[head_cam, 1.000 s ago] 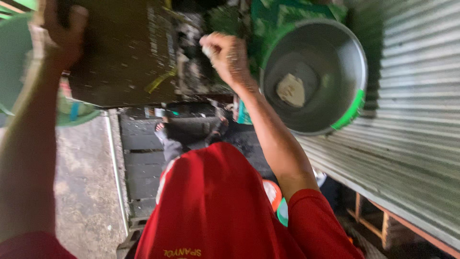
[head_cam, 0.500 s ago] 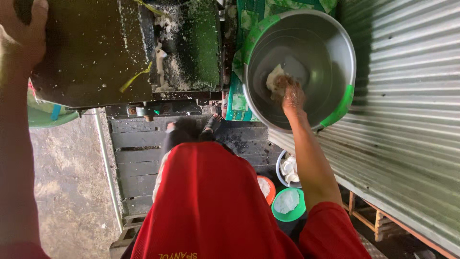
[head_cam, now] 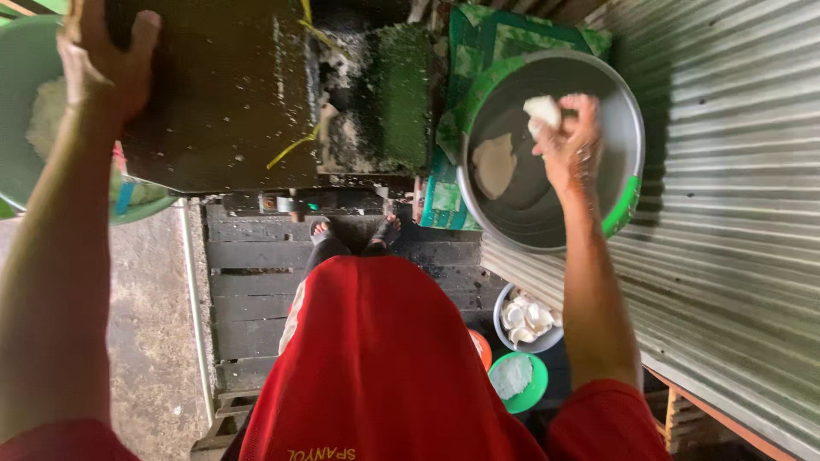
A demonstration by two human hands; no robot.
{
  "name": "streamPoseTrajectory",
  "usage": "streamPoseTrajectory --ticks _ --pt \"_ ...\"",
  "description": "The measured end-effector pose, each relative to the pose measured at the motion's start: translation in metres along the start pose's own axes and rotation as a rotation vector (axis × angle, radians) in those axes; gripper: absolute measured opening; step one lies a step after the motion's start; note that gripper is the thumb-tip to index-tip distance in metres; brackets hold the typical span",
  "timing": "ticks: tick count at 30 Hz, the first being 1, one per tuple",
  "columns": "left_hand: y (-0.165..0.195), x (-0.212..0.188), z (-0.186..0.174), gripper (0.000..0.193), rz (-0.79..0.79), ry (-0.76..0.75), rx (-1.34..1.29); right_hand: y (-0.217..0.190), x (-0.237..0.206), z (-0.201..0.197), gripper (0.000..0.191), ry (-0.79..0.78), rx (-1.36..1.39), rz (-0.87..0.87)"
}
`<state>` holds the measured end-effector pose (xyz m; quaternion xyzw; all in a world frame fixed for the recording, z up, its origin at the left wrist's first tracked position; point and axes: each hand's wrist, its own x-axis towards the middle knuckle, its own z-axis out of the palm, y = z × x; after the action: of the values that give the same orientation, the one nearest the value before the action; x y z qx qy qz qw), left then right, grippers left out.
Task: The person grates coconut pieces by hand against a manual grater, collecting the grated coconut into a green basin. They occasionally use a blue spatula to scrape the grater and transfer the grated coconut into the basin.
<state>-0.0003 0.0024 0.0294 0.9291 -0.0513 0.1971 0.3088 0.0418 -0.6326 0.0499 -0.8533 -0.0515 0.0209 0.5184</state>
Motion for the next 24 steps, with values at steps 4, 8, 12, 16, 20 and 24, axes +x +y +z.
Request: streamPoseTrajectory --ticks 4,8,12,16,20,24 --pt "0.005 0.005 -0.002 0.034 0.086 0.050 0.035 -0.071 0.019 0.027 0.024 -0.155 0.093 -0.306" --pt "0.006 0.007 0.001 0.038 0.084 0.053 -0.022 -0.102 0.035 0.092 0.024 -0.223 -0.138 -0.312" --pt "0.004 0.005 0.006 0.050 -0.037 0.043 -0.038 -0.094 0.051 0.174 0.015 -0.176 -0.375 -0.412" --pt "0.004 0.007 0.011 0.057 0.053 0.106 0.003 -0.072 0.049 0.208 0.035 -0.251 -0.574 -0.625" --pt "0.008 0.006 0.013 0.058 -0.223 -0.001 -0.095 -0.059 0.045 0.229 0.022 -0.282 -0.557 -0.549" --pt "0.011 0.007 0.013 0.060 -0.042 0.082 -0.019 -0.059 0.050 0.244 0.020 -0.233 -0.595 -0.510"
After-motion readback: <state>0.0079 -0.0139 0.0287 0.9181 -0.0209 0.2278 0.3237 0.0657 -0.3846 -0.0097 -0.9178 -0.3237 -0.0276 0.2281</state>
